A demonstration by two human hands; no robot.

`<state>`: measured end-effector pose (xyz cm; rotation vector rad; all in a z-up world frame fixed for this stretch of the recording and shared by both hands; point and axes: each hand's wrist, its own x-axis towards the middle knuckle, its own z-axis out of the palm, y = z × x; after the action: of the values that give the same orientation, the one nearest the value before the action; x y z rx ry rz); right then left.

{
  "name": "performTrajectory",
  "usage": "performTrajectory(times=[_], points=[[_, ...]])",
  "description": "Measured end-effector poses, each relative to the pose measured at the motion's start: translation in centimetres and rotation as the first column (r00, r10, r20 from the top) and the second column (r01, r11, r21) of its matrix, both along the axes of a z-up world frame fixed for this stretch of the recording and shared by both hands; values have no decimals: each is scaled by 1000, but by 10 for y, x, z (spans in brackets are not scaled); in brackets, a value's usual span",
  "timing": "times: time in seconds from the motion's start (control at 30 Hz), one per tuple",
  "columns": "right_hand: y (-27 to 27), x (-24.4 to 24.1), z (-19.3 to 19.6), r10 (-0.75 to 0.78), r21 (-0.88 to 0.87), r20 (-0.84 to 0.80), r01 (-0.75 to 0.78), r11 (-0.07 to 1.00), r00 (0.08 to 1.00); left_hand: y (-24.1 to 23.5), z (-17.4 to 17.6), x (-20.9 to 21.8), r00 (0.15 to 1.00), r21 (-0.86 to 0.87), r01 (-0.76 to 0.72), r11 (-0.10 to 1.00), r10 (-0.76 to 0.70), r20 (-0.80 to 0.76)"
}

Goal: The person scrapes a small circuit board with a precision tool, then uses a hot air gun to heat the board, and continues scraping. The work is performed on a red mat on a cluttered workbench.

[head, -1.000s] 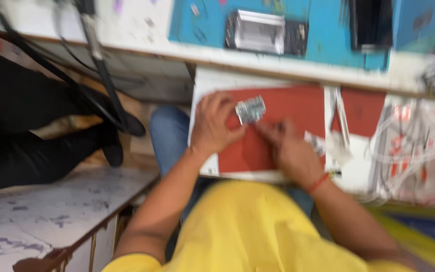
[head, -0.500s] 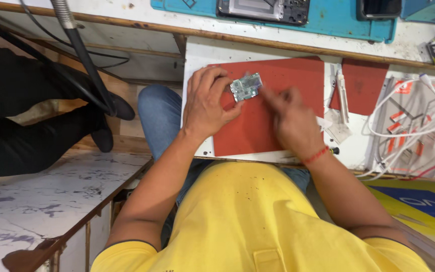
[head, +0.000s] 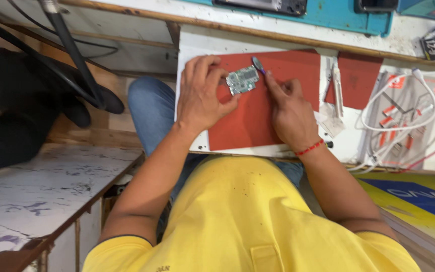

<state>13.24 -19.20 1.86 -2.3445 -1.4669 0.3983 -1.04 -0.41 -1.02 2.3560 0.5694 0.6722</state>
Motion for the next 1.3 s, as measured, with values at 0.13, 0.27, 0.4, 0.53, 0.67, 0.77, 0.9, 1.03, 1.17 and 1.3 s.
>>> performTrajectory(times=[0.13,0.27,0.4,0.53,0.67,0.77,0.9,1.03,1.17,1.3], points=[[7,3,-4,69,5,-27,-69,998,997,8,-1,0,1000,13,11,1000,-11,2],[-5,-1,0,-17,-32,-15,16,999,1000,-5,-11,-3,1000,5,-3,1000,3,17],[23,4,2,20,-27,22,-19,999,1000,16,-1,7,999,39,11,999,-13,52],[10,-15,12,-6,-29,-15,5,1000,1000,-4,4,-7,1000,25,5,1000,-5,-17],[37,4,22,-62,-74,-9,61,995,998,20,7,18,999,46,-18,999,17,38],[18,-8,8,-17,-26,14,18,1000,1000,-2,-3,-2,1000,-6,7,1000,-7,-30],[22,0,7,-57,-57,-3,56,997,998,11,8,8,1000,40,5,999,-6,13],[11,-13,3,-48,-72,-25,46,996,999,2,5,-2,1000,28,6,1000,-7,24],[12,-2,5,-40,-70,-2,40,997,999,9,1,8,1000,29,2,1000,-3,20],[1,-6,-7,-62,-14,-12,62,998,998,1,-3,-4,1000,34,-9,999,8,10]])
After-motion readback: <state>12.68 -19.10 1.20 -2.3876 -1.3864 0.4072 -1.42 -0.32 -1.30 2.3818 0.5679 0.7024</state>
